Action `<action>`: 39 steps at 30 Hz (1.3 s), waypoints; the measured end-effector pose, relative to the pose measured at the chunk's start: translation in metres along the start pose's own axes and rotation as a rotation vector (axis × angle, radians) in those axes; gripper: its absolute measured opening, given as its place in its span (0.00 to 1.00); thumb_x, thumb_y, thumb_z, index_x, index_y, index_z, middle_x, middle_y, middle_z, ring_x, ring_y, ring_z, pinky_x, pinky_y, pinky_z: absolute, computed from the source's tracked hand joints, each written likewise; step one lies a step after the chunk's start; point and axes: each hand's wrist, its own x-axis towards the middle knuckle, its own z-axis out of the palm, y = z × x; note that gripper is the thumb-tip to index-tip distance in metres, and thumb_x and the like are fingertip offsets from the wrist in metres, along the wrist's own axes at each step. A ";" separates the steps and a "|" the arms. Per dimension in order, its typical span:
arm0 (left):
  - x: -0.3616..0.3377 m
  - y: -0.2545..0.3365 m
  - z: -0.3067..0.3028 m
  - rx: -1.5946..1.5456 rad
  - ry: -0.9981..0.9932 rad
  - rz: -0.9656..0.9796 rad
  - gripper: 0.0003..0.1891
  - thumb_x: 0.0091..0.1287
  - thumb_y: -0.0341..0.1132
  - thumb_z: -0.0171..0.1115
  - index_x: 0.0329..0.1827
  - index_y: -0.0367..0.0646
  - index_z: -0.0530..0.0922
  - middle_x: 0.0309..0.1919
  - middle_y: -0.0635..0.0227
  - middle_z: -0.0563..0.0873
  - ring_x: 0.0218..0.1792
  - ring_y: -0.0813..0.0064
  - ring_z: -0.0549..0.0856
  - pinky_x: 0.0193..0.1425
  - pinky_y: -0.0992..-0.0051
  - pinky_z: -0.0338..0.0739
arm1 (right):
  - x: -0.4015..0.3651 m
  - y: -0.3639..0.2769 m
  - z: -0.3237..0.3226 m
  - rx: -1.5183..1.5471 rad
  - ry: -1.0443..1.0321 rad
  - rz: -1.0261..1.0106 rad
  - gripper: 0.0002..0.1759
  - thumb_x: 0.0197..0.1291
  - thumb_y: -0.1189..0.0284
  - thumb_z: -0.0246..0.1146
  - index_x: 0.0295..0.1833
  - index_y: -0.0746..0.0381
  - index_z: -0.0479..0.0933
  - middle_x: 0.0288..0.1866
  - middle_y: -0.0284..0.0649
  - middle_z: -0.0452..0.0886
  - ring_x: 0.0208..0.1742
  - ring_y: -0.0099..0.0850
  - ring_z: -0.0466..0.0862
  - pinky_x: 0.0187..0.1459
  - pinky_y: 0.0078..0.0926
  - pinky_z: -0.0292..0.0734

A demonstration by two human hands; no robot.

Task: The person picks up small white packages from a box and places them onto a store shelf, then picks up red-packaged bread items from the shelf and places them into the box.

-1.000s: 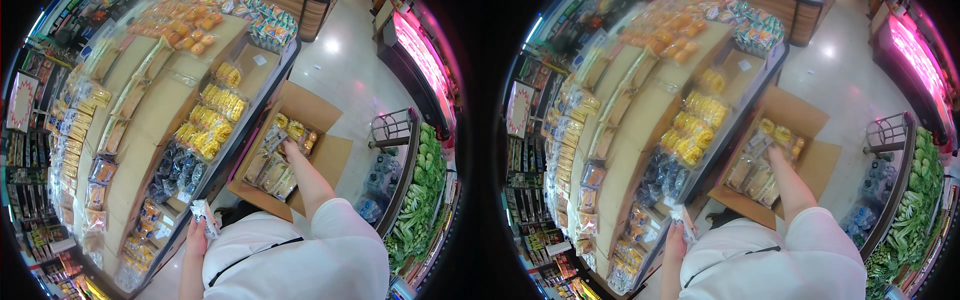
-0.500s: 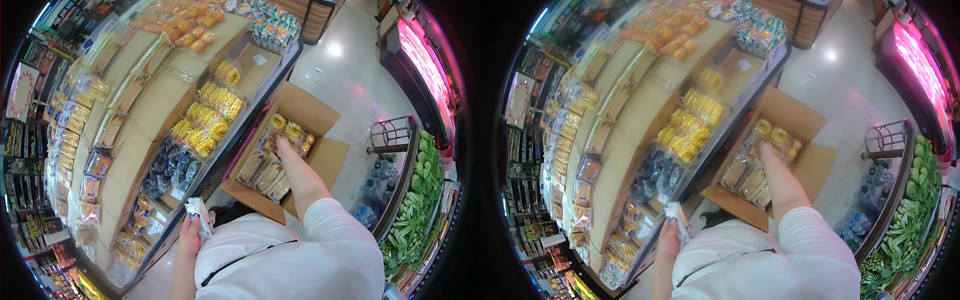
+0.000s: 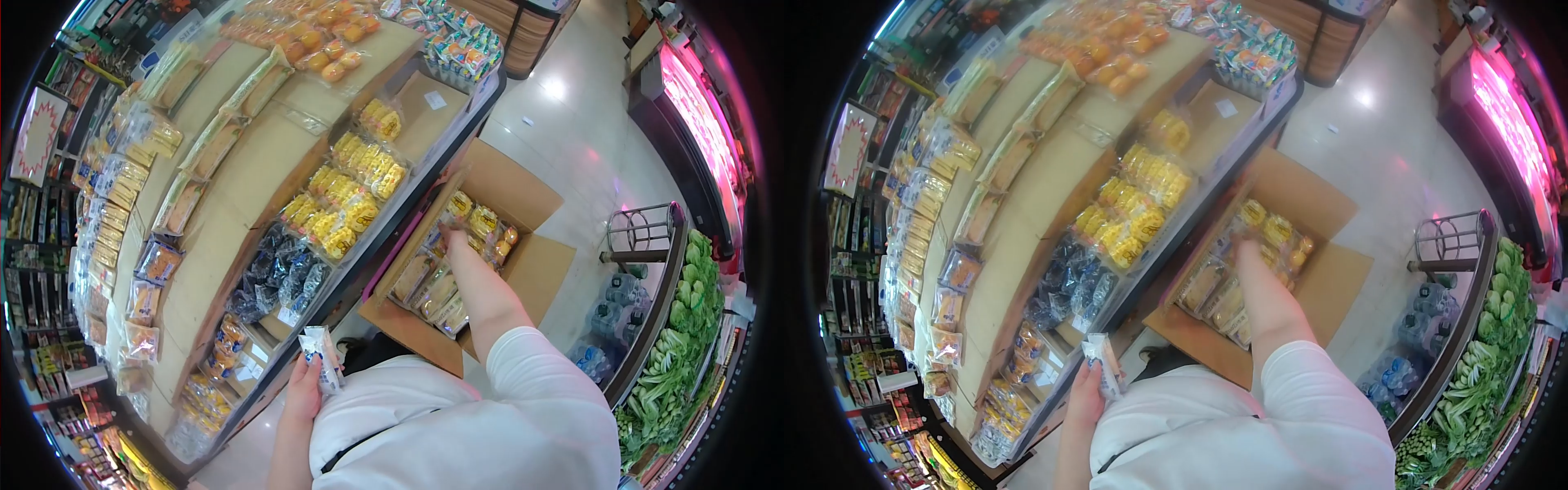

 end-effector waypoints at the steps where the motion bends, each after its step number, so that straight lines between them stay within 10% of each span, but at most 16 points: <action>1: -0.001 0.001 -0.001 -0.002 0.012 -0.005 0.16 0.79 0.37 0.46 0.65 0.40 0.68 0.47 0.59 0.82 0.46 0.64 0.84 0.51 0.65 0.80 | -0.021 -0.016 -0.002 0.013 0.002 0.013 0.23 0.58 0.67 0.72 0.55 0.62 0.73 0.39 0.39 0.81 0.35 0.30 0.79 0.29 0.31 0.75; 7: -0.006 0.001 -0.009 -0.006 0.039 0.012 0.16 0.79 0.37 0.46 0.64 0.41 0.68 0.46 0.60 0.82 0.45 0.65 0.84 0.50 0.66 0.81 | -0.067 -0.040 0.007 0.040 0.107 -0.059 0.24 0.58 0.75 0.69 0.60 0.63 0.74 0.46 0.41 0.82 0.39 0.34 0.82 0.33 0.30 0.76; 11: -0.008 0.002 -0.011 -0.009 0.045 0.026 0.16 0.79 0.37 0.46 0.63 0.41 0.69 0.46 0.60 0.83 0.45 0.66 0.84 0.50 0.67 0.81 | -0.057 -0.032 0.001 0.350 -0.318 0.005 0.25 0.60 0.79 0.64 0.64 0.60 0.72 0.47 0.40 0.82 0.40 0.33 0.82 0.35 0.31 0.77; 23: -0.005 0.001 -0.013 -0.046 0.004 0.003 0.16 0.79 0.37 0.46 0.63 0.40 0.69 0.46 0.61 0.83 0.44 0.67 0.84 0.50 0.67 0.81 | -0.050 -0.010 -0.017 -0.272 0.435 -0.482 0.20 0.56 0.83 0.58 0.56 0.67 0.73 0.42 0.45 0.80 0.37 0.34 0.82 0.20 0.28 0.75; 25: -0.002 -0.001 -0.011 -0.043 -0.007 -0.003 0.16 0.79 0.37 0.46 0.63 0.40 0.69 0.46 0.61 0.82 0.44 0.67 0.84 0.50 0.67 0.81 | -0.065 -0.020 -0.021 -0.356 0.307 -0.635 0.19 0.55 0.81 0.60 0.54 0.68 0.72 0.47 0.49 0.78 0.41 0.38 0.82 0.28 0.35 0.79; 27: 0.000 -0.002 -0.009 -0.042 -0.015 -0.010 0.16 0.79 0.37 0.46 0.63 0.39 0.69 0.45 0.60 0.82 0.44 0.67 0.84 0.50 0.67 0.81 | -0.094 -0.044 -0.027 -0.716 0.199 -0.958 0.24 0.55 0.77 0.60 0.60 0.65 0.71 0.60 0.53 0.74 0.60 0.46 0.77 0.57 0.48 0.77; 30: 0.002 -0.003 -0.005 -0.033 -0.022 -0.026 0.16 0.79 0.37 0.47 0.63 0.40 0.69 0.45 0.60 0.83 0.44 0.67 0.84 0.50 0.67 0.81 | -0.122 -0.069 -0.013 -1.234 -0.194 -0.756 0.34 0.56 0.72 0.63 0.71 0.56 0.67 0.73 0.49 0.65 0.77 0.49 0.58 0.75 0.54 0.54; 36: 0.002 -0.006 -0.003 -0.011 -0.015 -0.038 0.16 0.79 0.38 0.47 0.64 0.40 0.69 0.45 0.60 0.83 0.44 0.67 0.84 0.50 0.67 0.81 | -0.139 -0.086 0.002 -1.553 -0.341 -0.530 0.43 0.58 0.64 0.65 0.79 0.42 0.57 0.84 0.38 0.43 0.83 0.49 0.32 0.77 0.60 0.40; 39: 0.001 -0.007 -0.003 -0.007 -0.002 -0.025 0.16 0.79 0.38 0.47 0.63 0.39 0.69 0.45 0.60 0.83 0.44 0.67 0.85 0.50 0.67 0.80 | -0.110 -0.060 0.013 -1.384 -0.360 -0.530 0.53 0.58 0.66 0.66 0.82 0.53 0.39 0.84 0.43 0.37 0.83 0.48 0.31 0.76 0.65 0.38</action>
